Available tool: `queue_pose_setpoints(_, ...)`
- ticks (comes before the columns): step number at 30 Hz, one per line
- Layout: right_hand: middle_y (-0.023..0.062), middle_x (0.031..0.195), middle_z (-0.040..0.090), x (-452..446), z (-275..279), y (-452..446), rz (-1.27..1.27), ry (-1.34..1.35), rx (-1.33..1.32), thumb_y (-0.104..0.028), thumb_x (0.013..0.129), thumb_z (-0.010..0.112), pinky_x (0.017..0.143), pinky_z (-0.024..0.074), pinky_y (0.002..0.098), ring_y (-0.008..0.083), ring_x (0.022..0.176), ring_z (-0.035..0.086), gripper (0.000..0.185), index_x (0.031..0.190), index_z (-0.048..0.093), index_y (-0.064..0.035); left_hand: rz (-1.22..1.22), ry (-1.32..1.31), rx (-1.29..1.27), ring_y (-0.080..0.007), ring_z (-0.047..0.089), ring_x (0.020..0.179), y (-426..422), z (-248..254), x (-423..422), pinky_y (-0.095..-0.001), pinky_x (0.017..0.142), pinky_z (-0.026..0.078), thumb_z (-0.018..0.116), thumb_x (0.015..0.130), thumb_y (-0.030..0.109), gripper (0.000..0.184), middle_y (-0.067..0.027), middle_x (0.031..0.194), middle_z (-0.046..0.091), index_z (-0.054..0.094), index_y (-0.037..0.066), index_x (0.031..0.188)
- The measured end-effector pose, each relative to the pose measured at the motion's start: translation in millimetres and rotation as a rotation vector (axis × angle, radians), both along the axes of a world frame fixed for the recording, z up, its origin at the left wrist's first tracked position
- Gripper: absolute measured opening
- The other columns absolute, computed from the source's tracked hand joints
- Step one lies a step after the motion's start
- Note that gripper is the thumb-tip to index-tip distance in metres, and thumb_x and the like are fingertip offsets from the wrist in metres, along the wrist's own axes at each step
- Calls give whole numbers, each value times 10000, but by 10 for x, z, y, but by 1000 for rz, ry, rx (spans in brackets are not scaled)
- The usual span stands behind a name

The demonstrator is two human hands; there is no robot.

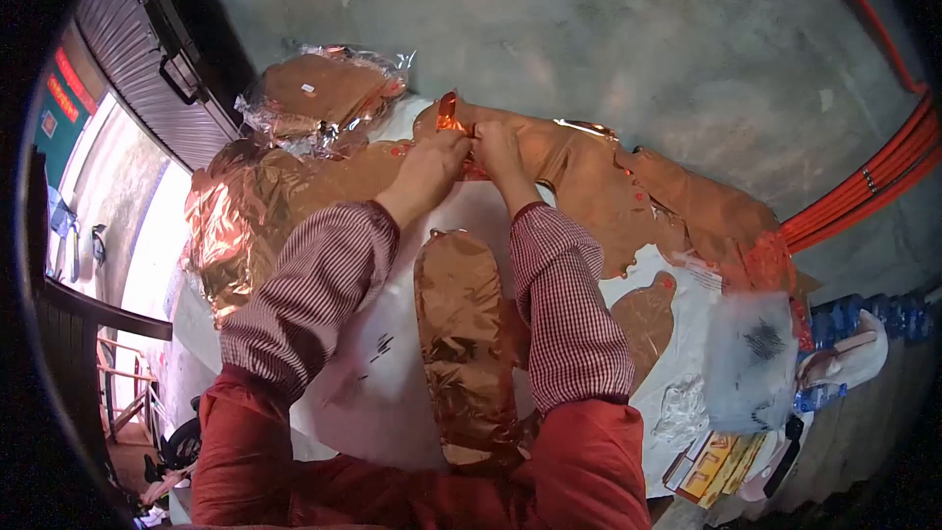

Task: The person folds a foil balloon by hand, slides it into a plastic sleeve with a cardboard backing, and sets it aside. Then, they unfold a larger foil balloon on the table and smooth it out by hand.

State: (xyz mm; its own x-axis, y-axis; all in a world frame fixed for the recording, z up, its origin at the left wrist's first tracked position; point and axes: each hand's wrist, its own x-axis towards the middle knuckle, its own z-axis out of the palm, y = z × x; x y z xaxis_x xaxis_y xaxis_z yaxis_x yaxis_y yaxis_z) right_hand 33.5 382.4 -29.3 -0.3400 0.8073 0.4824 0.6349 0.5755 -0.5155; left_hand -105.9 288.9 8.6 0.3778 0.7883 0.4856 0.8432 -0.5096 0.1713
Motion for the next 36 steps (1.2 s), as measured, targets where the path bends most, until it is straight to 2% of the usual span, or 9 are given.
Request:
queue_pose_setpoints(4,117,603,574,122,149,-16,153,-23,-330,-123,805,677,567,443,342,191,571,554,165,732,637,20,209,294,-131,-321,643,873,332,-128,-173,-424,794,511,548,794,106,183,-158,921,661,642,42,937)
queue_pose_setpoints(7,94,642,603,238,223,-18,259,58,-422,-108,844,657,603,452,321,158,618,564,129,805,673,14,265,96,-261,-321,659,838,439,-139,-242,-441,757,520,560,803,122,152,-176,844,674,669,52,883)
queue_pose_setpoints(10,200,658,592,275,182,28,209,108,-294,-68,770,662,598,456,352,236,602,575,99,801,669,26,227,-115,-191,-348,655,832,413,-155,-258,-455,748,520,581,845,184,181,-199,869,669,674,53,927)
queue_pose_setpoints(14,197,650,588,270,216,0,158,85,-290,-72,743,700,588,453,348,224,587,568,120,785,660,33,176,-264,-117,-364,634,855,399,-151,-239,-449,756,510,618,856,255,235,-180,877,665,682,38,920)
queue_pose_setpoints(23,61,622,563,248,202,28,111,8,-385,-84,760,740,558,423,308,117,603,514,164,752,625,33,226,-79,-4,-270,607,902,525,-169,-191,-405,834,407,658,817,262,183,-102,852,666,699,91,868)
queue_pose_setpoints(25,35,619,541,285,223,28,200,245,-496,-73,776,719,551,414,293,93,605,485,156,727,613,30,236,-121,5,-253,600,922,575,-207,-212,-393,853,383,670,799,256,166,-91,830,666,703,98,834)
queue_pose_setpoints(29,30,622,550,338,87,164,197,179,-445,-57,789,696,558,420,298,91,613,488,127,724,618,18,162,-178,54,-262,598,929,547,-203,-211,-403,863,389,671,805,245,166,-85,860,665,697,90,856)
queue_pose_setpoints(32,130,638,599,338,0,220,180,113,-330,-103,760,725,592,454,332,186,608,561,135,742,641,1,67,-225,85,-264,599,922,455,-127,-160,-407,864,393,688,797,241,180,-83,875,665,702,89,890)
queue_pose_setpoints(36,9,635,573,323,108,149,195,59,-319,-57,788,703,564,430,278,81,632,497,111,736,628,6,84,-236,-18,-264,588,948,535,-178,-105,-415,881,379,645,804,241,166,-90,847,665,710,94,842)
